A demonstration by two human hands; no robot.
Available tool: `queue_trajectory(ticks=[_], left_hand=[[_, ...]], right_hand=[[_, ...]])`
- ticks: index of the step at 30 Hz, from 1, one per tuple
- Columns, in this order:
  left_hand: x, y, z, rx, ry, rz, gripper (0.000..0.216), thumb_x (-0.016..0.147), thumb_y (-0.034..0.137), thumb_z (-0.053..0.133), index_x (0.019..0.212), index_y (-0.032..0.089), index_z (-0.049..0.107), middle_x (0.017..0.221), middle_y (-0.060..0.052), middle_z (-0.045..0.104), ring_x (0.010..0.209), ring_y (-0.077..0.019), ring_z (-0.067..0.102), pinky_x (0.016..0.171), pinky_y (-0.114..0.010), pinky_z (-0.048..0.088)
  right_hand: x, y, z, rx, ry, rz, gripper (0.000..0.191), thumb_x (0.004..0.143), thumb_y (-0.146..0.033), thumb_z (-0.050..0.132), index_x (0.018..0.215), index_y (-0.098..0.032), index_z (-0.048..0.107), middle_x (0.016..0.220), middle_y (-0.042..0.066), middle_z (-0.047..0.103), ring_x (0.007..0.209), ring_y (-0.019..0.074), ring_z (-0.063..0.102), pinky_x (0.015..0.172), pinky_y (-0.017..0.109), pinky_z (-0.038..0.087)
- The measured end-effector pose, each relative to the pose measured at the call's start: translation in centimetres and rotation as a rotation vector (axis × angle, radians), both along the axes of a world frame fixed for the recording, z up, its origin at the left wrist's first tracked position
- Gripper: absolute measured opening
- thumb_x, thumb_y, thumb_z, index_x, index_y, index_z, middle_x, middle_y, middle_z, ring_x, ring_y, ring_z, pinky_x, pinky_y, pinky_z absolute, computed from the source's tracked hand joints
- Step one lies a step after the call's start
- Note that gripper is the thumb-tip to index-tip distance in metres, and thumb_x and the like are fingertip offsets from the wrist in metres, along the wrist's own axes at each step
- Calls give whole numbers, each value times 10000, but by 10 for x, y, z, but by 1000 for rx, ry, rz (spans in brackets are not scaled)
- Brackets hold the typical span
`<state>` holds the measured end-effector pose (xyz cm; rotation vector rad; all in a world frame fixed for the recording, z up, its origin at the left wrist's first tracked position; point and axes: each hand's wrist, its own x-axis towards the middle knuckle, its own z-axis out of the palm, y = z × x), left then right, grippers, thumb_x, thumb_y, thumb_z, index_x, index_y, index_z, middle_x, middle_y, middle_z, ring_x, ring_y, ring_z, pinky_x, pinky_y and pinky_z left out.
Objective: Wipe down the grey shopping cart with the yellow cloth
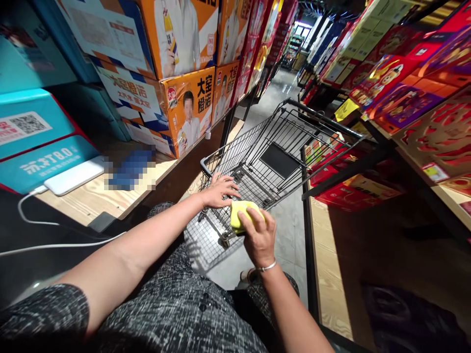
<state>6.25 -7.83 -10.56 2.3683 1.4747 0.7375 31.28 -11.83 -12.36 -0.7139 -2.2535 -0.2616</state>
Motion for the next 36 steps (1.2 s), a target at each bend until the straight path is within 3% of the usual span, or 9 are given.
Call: queue_trajectory(ticks=[2,7,10,14,17,20,27,30,36], left_hand=[[15,-6,1,14,13,-64,274,832,287,684,1091,321,765,1262,2,714,1335,-308,476,1193,-573,84],[30,-12,1,-52,45,-128,179,851,289,650,989,244,755,980,-12,772,963,-219,627,1045,-444,288],[28,-9,1,-97,-38,-129,195,871,411,691,987,271,762,979,8,780,963,-209,620,1020,-447,250],[29,-3,1,-140,-106,-85,350,869,601,690,829,261,763,853,20,768,944,-195,621,1042,-448,202],[29,2,-1,-134,-113,-40,405,886,628,655,762,254,749,784,23,741,945,-192,624,1058,-446,191],[25,8,-3,-113,-111,-12,398,907,579,630,721,238,716,738,30,707,914,-183,623,1063,-443,198],[8,28,-4,-99,-62,29,402,907,504,553,650,207,641,703,11,663,890,-191,603,1046,-462,242],[5,34,-5,-89,-52,24,394,894,499,534,651,207,639,712,6,663,904,-198,604,1052,-471,247],[5,38,-7,-56,-69,50,389,856,461,536,576,194,582,682,13,665,881,-190,604,1056,-463,240]], right_hand=[[6,13,3,-4,6,12,588,877,-30,565,1362,-356,624,1299,64,650,1253,260,510,1023,454,484],[28,52,-7,-1,-49,78,478,874,-59,559,1284,-283,661,1275,88,649,1169,249,552,972,445,512],[51,96,-4,-1,-47,-40,389,864,-109,545,1192,-236,713,1238,104,660,1095,259,571,938,452,501],[80,166,2,-90,-7,-227,455,770,-110,519,1166,-192,728,1226,126,645,1105,292,551,964,503,454],[80,188,-4,-154,152,-318,528,731,-123,521,1230,-173,686,1254,148,591,1133,313,535,972,545,441],[54,162,-19,-160,332,-307,515,766,-155,549,1271,-185,643,1245,148,544,1182,310,527,1028,577,422],[-21,47,-40,-214,502,-93,523,889,-191,606,1398,-283,530,1316,127,506,1260,270,538,1053,490,480],[-25,35,-37,-232,444,-32,545,878,-220,652,1399,-325,529,1330,110,513,1234,276,550,1039,503,491],[-27,36,-55,0,287,-47,468,850,-61,654,1160,-411,672,1207,44,534,1253,250,441,1038,441,484]])
